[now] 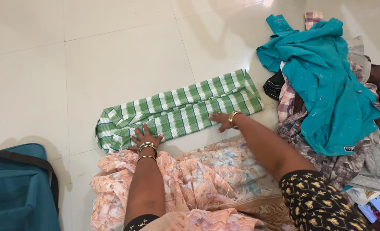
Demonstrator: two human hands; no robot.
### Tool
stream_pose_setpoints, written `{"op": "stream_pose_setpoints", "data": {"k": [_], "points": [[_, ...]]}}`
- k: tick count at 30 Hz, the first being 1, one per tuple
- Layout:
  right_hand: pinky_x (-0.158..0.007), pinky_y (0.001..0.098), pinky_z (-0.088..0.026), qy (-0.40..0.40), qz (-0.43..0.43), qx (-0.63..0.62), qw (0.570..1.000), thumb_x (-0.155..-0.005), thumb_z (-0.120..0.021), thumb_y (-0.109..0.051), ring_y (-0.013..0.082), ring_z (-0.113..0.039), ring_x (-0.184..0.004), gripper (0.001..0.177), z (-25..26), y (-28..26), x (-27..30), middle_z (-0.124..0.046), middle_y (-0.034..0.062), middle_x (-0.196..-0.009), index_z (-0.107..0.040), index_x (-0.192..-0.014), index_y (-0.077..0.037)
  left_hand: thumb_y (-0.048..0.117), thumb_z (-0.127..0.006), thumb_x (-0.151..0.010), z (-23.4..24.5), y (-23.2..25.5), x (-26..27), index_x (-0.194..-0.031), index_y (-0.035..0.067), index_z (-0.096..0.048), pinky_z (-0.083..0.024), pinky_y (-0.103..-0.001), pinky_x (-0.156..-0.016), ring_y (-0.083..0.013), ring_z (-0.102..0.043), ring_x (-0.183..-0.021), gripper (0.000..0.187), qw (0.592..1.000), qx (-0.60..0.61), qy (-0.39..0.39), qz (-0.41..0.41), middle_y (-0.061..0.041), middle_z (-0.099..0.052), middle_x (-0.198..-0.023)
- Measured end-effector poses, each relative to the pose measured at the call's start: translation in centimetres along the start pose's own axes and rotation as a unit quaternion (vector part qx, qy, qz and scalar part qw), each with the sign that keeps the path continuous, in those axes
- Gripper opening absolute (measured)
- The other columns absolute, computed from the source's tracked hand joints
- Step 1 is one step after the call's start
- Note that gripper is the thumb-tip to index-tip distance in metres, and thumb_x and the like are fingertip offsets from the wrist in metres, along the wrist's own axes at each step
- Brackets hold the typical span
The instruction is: The person folds a green and white plaid shirt on the floor and then places it inside a blue backpack.
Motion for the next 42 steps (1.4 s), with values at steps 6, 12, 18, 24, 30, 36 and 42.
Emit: {"op": "stream_pose_setpoints", "data": {"k": [6,12,18,24,30,36,42], "points": [[-0.127,0.0491,-0.014,0.03,-0.096,-0.058,0.993,-0.08,-0.082,-0.038,0.0305,0.001,-0.159,0.115,1.4,9.2,6.6,0.008,0.0117,-0.171,-0.004,-0.164,-0.03,0.075,-0.068,-0.078,-0.9,-0.1,-1.0,-0.161,0.048,0.009,0.0,-0.082,-0.113,-0.049,0.018,-0.154,0.116,1.0,0.005,-0.022,0.019,-0.005,0.022,-0.171],[-0.118,0.0405,-0.032,0.217,-0.124,-0.176,0.952,-0.084,-0.076,-0.044,0.0326,-0.037,-0.145,0.085,2.0,12.9,12.0,-0.032,0.0181,-0.16,-0.036,-0.155,-0.024,0.076,-0.066,-0.079,-1.7,0.0,-1.5,-0.159,0.047,0.016,0.0,-0.083,-0.112,-0.0503,0.026,-0.151,0.119,0.999,0.002,-0.03,0.025,-0.006,0.028,-0.17],[-0.099,0.043,-0.053,0.389,-0.28,-0.235,0.845,-0.08,-0.08,-0.041,0.0367,-0.069,-0.113,0.063,2.8,14.0,12.2,-0.071,0.0229,-0.123,-0.068,-0.138,-0.018,0.085,-0.07,-0.067,-1.4,0.3,-0.8,-0.159,0.044,0.022,0.003,-0.085,-0.109,-0.0473,0.034,-0.149,0.135,0.998,-0.012,-0.063,0.028,-0.006,0.034,-0.168],[-0.099,0.0431,-0.053,0.436,-0.248,-0.19,0.844,-0.078,-0.084,-0.038,0.0373,-0.069,-0.111,0.064,3.4,14.0,11.0,-0.071,0.0239,-0.121,-0.068,-0.133,-0.008,0.09,-0.063,-0.065,-1.3,0.1,-0.9,-0.157,0.044,0.026,0.005,-0.084,-0.109,-0.0448,0.037,-0.148,0.137,0.996,-0.02,-0.083,0.029,-0.006,0.037,-0.167],[-0.092,0.0437,-0.054,0.483,-0.265,-0.199,0.811,-0.074,-0.089,-0.026,0.0378,-0.069,-0.105,0.065,3.7,13.7,9.1,-0.071,0.0242,-0.116,-0.067,-0.131,-0.003,0.092,-0.066,-0.062,-0.6,0.4,0.1,-0.156,0.042,0.029,0.007,-0.083,-0.109,-0.0442,0.039,-0.147,0.143,0.995,-0.02,-0.093,0.026,-0.007,0.04,-0.165],[-0.088,0.0416,-0.057,0.465,-0.32,-0.275,0.778,-0.076,-0.088,-0.023,0.0328,-0.073,-0.098,0.052,4.3,14.0,8.1,-0.075,0.0186,-0.108,-0.07,-0.121,-0.004,0.093,-0.063,-0.063,-0.6,0.4,0.0,-0.155,0.042,0.031,0.006,-0.083,-0.109,-0.0444,0.039,-0.147,0.141,0.994,-0.025,-0.101,0.03,-0.006,0.041,-0.165],[-0.087,0.0416,-0.057,0.464,-0.334,-0.288,0.768,-0.083,-0.083,-0.021,0.0321,-0.074,-0.094,0.029,4.2,14.2,8.4,-0.076,0.0187,-0.103,-0.077,-0.106,-0.006,0.093,-0.064,-0.062,-0.7,0.4,-0.1,-0.155,0.042,0.032,0.005,-0.084,-0.109,-0.0454,0.041,-0.145,0.143,0.993,-0.032,-0.106,0.035,-0.007,0.043,-0.164]]}}
Point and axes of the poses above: each hand's wrist, its own x-axis away from the middle knuckle, its own z-axis out of the back of the hand, y = z × x, the point moved 2 cm from there along -x, towards the middle knuckle
